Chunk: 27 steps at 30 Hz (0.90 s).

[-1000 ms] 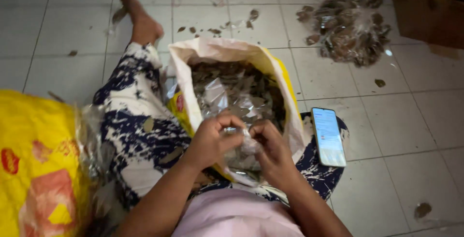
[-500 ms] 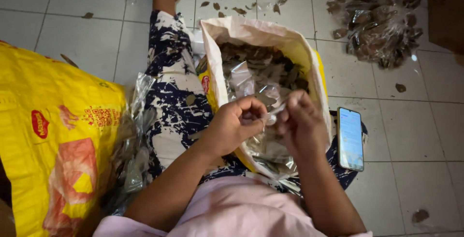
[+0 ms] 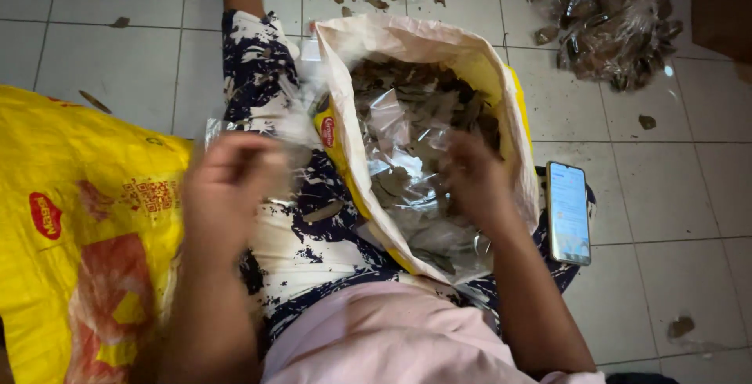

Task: Sorting and handling small plastic packets from a large bulk bag while sitting on the floor

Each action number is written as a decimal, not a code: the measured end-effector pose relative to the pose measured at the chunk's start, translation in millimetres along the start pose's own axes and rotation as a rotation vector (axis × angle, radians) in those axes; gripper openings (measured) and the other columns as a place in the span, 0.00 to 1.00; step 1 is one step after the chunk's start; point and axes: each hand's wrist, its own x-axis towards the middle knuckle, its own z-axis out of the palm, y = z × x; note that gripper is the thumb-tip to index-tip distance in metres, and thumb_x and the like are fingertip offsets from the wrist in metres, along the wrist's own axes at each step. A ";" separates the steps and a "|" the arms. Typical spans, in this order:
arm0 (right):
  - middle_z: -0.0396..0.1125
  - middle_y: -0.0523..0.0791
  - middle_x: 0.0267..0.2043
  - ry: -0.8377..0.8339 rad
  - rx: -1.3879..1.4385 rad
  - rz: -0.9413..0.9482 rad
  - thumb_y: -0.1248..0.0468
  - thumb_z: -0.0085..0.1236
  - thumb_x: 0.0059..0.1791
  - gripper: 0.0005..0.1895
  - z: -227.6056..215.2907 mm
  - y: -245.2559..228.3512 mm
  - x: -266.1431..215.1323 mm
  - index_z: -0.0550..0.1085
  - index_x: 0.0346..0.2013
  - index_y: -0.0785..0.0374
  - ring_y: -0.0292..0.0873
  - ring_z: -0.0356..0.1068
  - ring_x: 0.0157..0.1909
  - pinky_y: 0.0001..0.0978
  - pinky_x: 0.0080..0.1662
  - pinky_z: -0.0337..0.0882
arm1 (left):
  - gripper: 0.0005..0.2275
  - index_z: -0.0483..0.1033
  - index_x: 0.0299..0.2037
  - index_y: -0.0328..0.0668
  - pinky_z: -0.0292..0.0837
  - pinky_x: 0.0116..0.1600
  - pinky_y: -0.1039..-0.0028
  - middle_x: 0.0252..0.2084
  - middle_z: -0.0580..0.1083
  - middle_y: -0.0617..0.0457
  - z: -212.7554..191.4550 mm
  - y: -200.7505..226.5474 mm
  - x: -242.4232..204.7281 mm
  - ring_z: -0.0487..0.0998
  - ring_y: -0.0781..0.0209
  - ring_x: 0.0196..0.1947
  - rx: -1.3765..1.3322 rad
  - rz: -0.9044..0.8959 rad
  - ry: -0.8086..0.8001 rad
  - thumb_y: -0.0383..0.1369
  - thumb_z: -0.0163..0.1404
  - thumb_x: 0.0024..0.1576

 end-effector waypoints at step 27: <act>0.73 0.50 0.38 -0.148 -0.477 -0.282 0.59 0.62 0.51 0.09 2.7 -4.1 -42.3 0.82 0.46 0.50 0.53 0.76 0.43 0.43 0.47 0.75 | 0.11 0.79 0.41 0.21 0.83 0.26 0.71 0.33 0.81 0.33 64.3 -12.5 -17.6 0.84 0.53 0.23 -0.693 -0.366 -0.514 0.29 0.54 0.61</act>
